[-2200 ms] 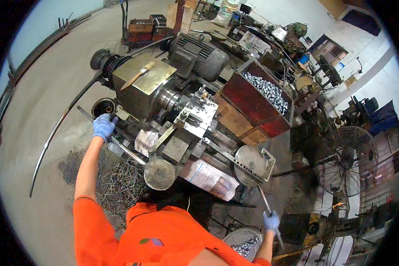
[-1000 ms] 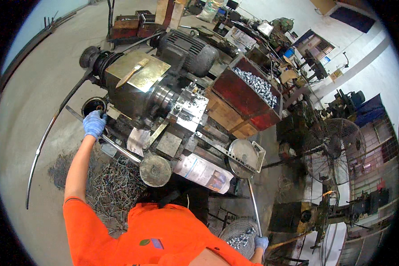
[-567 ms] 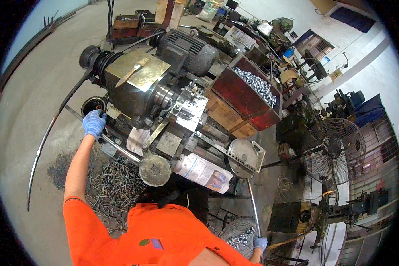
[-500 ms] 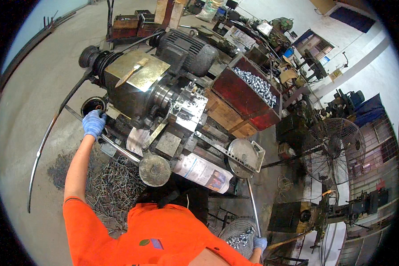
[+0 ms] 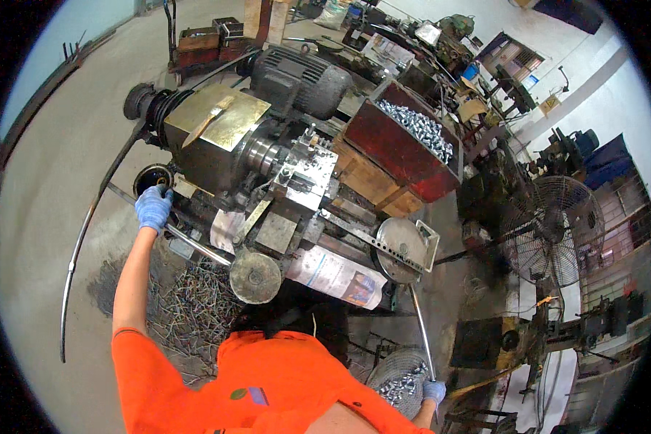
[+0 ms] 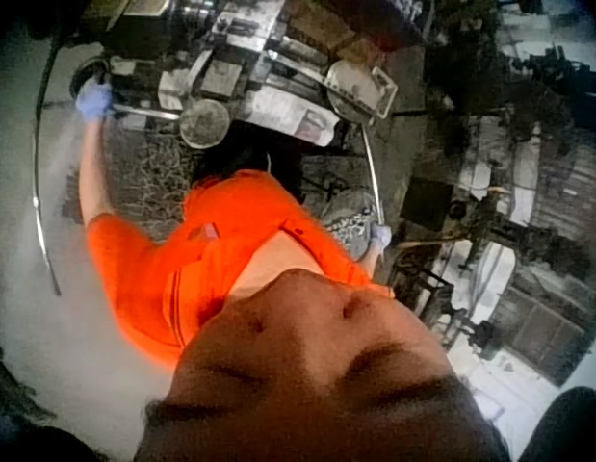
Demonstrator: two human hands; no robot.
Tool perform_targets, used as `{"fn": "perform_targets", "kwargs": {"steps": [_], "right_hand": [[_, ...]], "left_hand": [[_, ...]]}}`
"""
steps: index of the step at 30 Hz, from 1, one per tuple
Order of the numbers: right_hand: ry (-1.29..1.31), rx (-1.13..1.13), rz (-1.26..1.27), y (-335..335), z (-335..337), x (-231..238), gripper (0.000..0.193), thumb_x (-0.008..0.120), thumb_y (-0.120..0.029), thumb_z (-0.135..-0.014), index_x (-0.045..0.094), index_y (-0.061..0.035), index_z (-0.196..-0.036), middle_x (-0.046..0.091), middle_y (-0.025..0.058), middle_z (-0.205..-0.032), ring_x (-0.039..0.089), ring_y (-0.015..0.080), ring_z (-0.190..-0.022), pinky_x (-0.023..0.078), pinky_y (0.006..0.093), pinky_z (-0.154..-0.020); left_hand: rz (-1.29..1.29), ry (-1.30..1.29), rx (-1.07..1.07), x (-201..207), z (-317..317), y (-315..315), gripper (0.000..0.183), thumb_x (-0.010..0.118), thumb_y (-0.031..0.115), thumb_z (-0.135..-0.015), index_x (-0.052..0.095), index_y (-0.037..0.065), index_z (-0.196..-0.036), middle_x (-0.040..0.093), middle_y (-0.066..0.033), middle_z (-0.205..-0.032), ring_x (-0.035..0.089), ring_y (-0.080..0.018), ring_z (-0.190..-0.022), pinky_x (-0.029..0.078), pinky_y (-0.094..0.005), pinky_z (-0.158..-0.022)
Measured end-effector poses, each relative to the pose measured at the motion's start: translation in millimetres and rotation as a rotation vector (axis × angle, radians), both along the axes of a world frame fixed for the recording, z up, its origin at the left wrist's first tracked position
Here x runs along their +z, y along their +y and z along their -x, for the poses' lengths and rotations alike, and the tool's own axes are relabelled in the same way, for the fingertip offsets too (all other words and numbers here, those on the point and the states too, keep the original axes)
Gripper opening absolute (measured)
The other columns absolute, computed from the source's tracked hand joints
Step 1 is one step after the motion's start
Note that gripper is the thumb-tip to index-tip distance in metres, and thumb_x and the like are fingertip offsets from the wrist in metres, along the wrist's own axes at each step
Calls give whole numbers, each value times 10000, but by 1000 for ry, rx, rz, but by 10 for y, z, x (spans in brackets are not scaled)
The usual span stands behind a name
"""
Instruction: The person operates a lathe machine by engaging a lever and handling metal parts with gloved hands at the workspace.
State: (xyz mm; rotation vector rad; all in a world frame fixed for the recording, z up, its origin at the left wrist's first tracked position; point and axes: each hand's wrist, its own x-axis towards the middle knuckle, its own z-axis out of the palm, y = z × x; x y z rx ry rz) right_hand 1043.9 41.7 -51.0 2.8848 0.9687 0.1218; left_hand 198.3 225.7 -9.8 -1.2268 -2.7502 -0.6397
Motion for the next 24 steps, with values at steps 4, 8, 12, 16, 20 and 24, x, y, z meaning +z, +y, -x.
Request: {"fn": "perform_targets", "kwargs": {"steps": [4, 8, 12, 16, 20, 24], "right_hand": [[0, 19, 15, -10, 45, 24, 405, 668, -343, -663, 663, 39, -798, 629, 267, -829, 625, 389, -839, 497, 438, -734], [31, 13, -10, -35, 116, 77, 394, 657, -340, -673, 664, 33, -800, 624, 273, -831, 619, 397, -843, 498, 441, -735], [45, -21, 4, -29, 176, 116, 424, 695, -354, -639, 658, 23, -829, 630, 262, -865, 618, 391, -866, 499, 433, -757], [63, -71, 4, -35, 135, 76, 484, 754, -356, -587, 641, 18, -874, 640, 245, -898, 623, 376, -887, 495, 422, -784], [32, -56, -8, -64, 124, 32, 426, 684, -359, -642, 663, 21, -833, 632, 262, -874, 625, 384, -871, 503, 426, -752], [60, -49, 19, -90, 13, -46, 452, 691, -358, -631, 659, 19, -879, 629, 263, -904, 620, 386, -886, 499, 425, -765]], "left_hand": [[22, -4, 19, 11, -4, 16, 257, 611, 340, -792, 689, 135, -925, 658, -133, -899, 624, -310, -845, 487, -409, -752], [-5, 9, 6, 23, -31, 19, 254, 610, 341, -789, 688, 140, -924, 656, -132, -892, 622, -312, -846, 486, -413, -745], [-6, 15, -2, -50, 29, 23, 253, 603, 344, -791, 688, 146, -923, 655, -130, -897, 620, -310, -852, 485, -416, -743], [-3, 13, 1, -35, 13, 20, 253, 599, 343, -791, 688, 144, -920, 656, -128, -900, 620, -310, -853, 485, -416, -744], [-2, 23, -7, -32, 14, 27, 252, 600, 344, -790, 688, 143, -915, 656, -130, -893, 621, -311, -847, 485, -417, -741], [-5, 24, -11, -98, 76, 40, 247, 602, 343, -790, 691, 140, -900, 657, -134, -879, 623, -314, -834, 487, -414, -736]]}}
